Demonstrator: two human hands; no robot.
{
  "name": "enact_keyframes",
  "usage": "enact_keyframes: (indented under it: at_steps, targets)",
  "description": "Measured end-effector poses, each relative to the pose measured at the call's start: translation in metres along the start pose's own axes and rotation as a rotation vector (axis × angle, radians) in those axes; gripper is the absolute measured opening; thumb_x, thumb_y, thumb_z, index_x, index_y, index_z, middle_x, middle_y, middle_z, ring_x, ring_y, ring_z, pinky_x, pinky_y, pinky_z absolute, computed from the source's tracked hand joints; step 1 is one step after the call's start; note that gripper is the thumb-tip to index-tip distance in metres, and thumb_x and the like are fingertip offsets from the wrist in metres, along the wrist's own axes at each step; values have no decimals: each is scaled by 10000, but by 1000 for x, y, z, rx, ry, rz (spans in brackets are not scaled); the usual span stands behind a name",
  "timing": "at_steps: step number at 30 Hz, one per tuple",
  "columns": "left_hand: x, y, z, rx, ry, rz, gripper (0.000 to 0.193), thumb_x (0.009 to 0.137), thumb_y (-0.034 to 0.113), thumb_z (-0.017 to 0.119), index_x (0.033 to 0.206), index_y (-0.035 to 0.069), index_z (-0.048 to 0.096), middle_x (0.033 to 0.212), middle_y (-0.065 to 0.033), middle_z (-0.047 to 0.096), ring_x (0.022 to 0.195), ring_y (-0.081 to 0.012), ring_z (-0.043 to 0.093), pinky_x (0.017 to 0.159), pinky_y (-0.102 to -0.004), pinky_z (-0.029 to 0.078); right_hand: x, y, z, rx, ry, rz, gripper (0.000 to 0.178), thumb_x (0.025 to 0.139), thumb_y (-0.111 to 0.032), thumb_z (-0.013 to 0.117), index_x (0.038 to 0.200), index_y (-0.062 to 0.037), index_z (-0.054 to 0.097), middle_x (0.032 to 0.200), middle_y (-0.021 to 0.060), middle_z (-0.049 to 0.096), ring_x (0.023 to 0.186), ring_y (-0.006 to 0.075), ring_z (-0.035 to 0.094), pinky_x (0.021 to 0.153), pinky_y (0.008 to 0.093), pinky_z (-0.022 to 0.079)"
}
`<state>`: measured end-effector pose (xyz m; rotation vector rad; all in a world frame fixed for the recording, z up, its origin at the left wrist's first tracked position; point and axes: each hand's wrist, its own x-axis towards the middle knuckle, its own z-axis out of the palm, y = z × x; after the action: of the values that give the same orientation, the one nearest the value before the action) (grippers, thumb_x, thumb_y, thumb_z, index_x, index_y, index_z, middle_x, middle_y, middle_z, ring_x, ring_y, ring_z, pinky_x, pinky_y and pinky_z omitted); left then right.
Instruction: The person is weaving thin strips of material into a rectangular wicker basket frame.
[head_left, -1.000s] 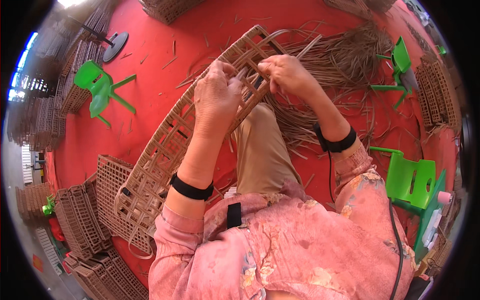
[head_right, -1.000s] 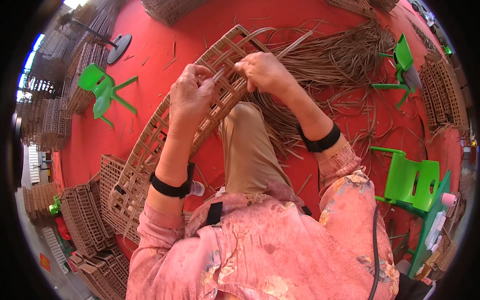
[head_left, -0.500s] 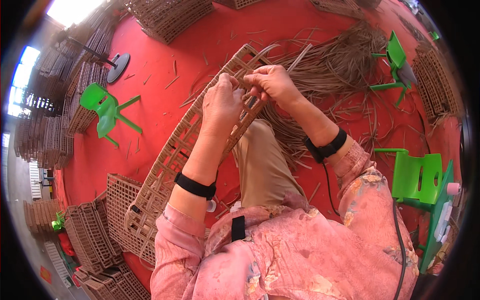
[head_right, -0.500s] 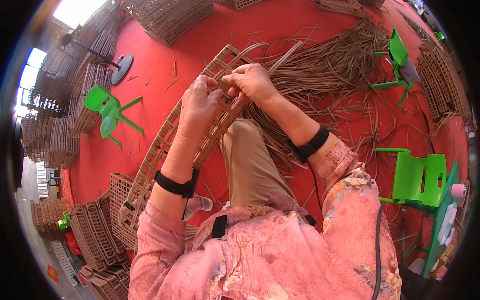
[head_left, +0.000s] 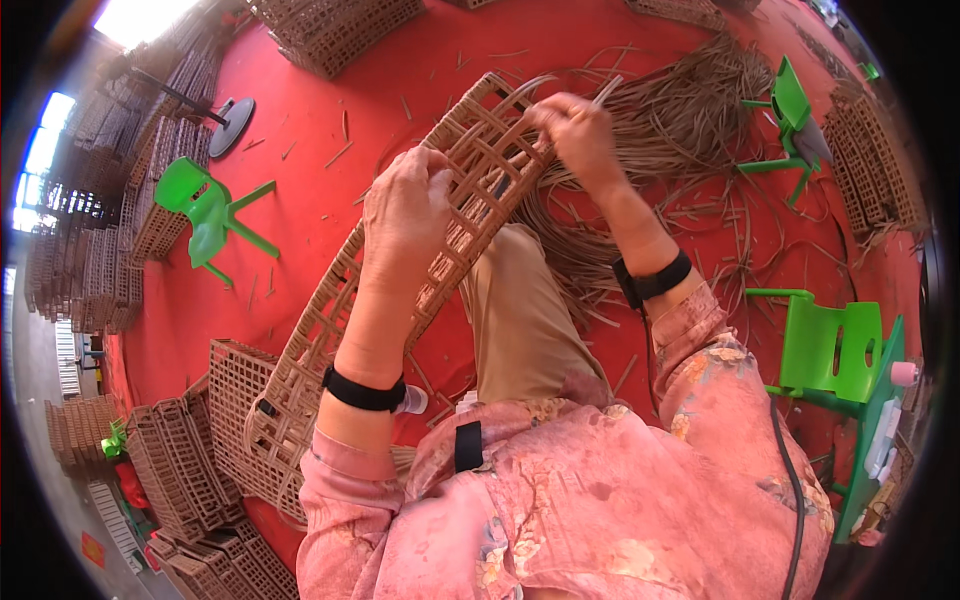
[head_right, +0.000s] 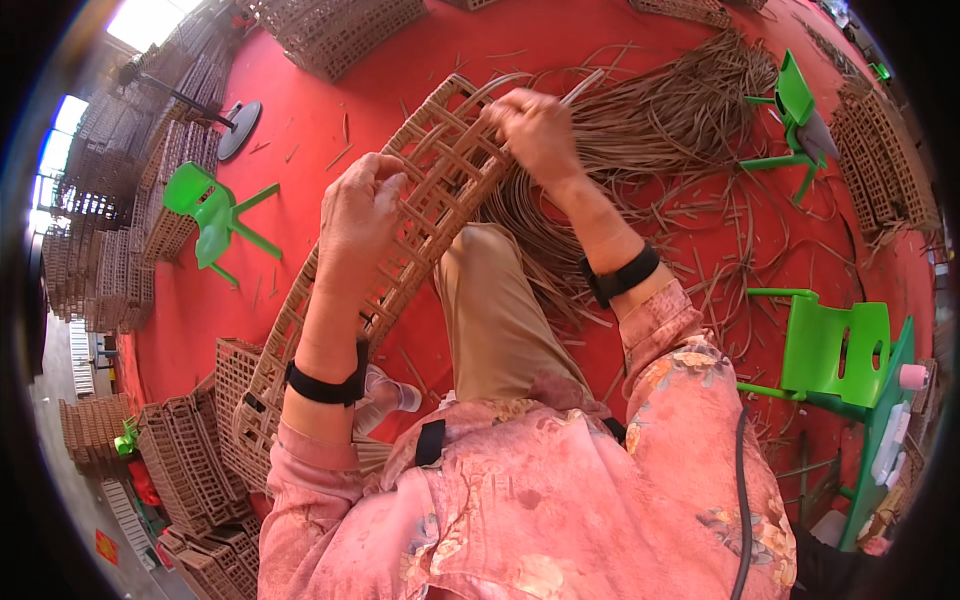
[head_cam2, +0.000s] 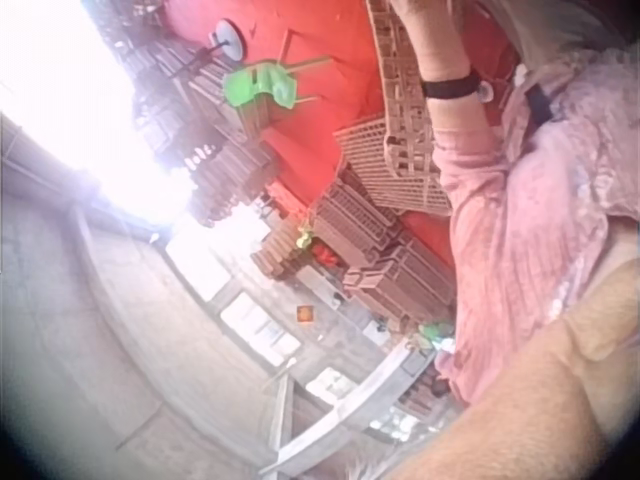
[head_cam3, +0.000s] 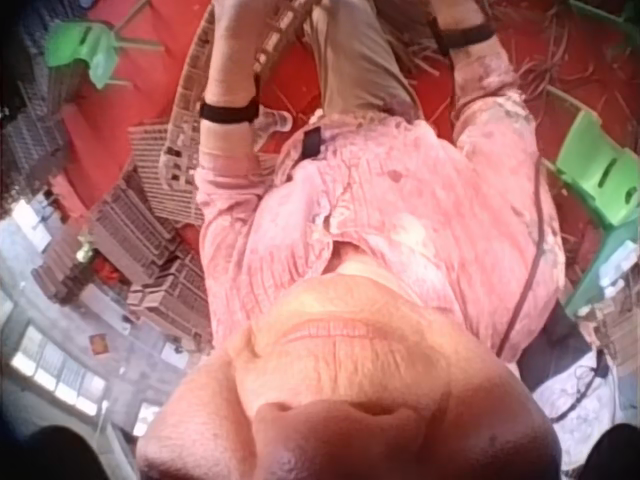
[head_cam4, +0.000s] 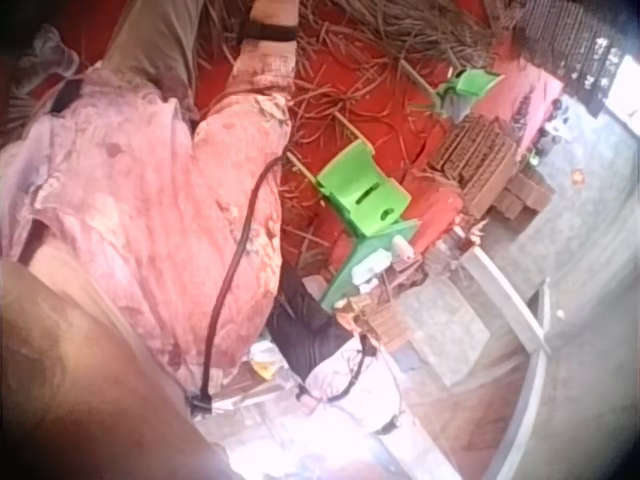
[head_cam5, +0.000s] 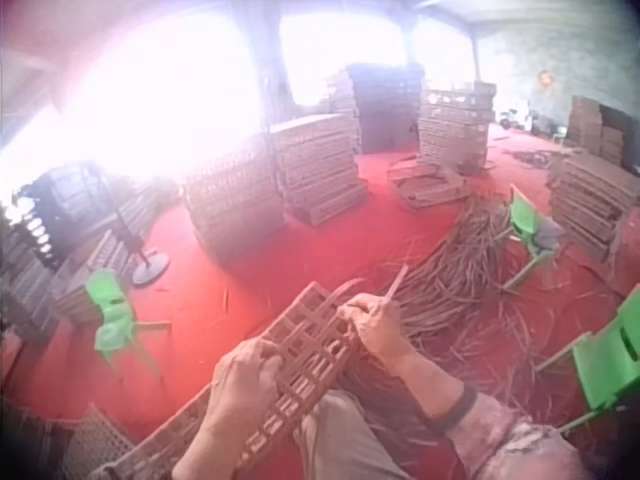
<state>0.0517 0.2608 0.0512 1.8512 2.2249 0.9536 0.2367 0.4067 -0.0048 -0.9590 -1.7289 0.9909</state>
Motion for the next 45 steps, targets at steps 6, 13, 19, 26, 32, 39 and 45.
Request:
enact_keyframes:
  at_steps: [6,13,19,26,32,39,45]
  targets:
    - [40,10,28,-152,-42,60,237,951,191,631,1109,25,691,874,-99,690,752,-177,660,707,-327,529,28,-28,-54,-24,155,-107,160,919,-200,729,934,-48,778,699,22,703,595,60,602,553,245,504]
    - [73,38,55,-866,-271,-199,233,995,206,637,1089,3,702,817,-22,682,681,-71,628,619,-224,511,32,-38,-34,151,-23,-227,193,934,-219,715,1004,-48,773,781,40,739,673,86,641,624,258,533]
    - [68,27,58,-888,-186,-350,254,1017,216,578,917,11,689,713,-24,674,558,-89,593,518,-263,483,14,2,-14,-564,-35,-277,335,830,-233,746,1101,-41,700,943,134,707,873,296,697,790,406,548]
    - [67,33,54,-524,-389,-374,355,987,230,505,838,4,735,596,-53,651,538,-128,600,575,-307,507,17,12,-12,-679,-44,-361,226,880,-208,682,1026,-36,688,915,158,691,875,336,696,784,452,548]
    - [74,27,59,-362,-454,-240,313,877,208,529,800,7,757,607,-77,678,560,-168,629,600,-333,505,17,19,-9,-695,-51,-385,219,912,-174,623,1084,-49,675,925,164,695,866,338,684,770,442,544]
    - [90,44,72,-380,-479,-345,310,899,223,564,754,16,743,634,-99,693,622,-202,685,640,-353,539,14,26,-17,-631,44,-413,181,913,-167,610,1049,-48,625,860,154,686,820,344,690,721,441,554]
    - [121,8,119,360,-557,182,344,908,379,608,1046,103,760,1047,-106,752,1015,-243,720,818,-410,579,26,50,-19,-859,-94,-522,240,1002,-249,524,1020,-102,713,914,131,720,840,330,701,715,450,553]
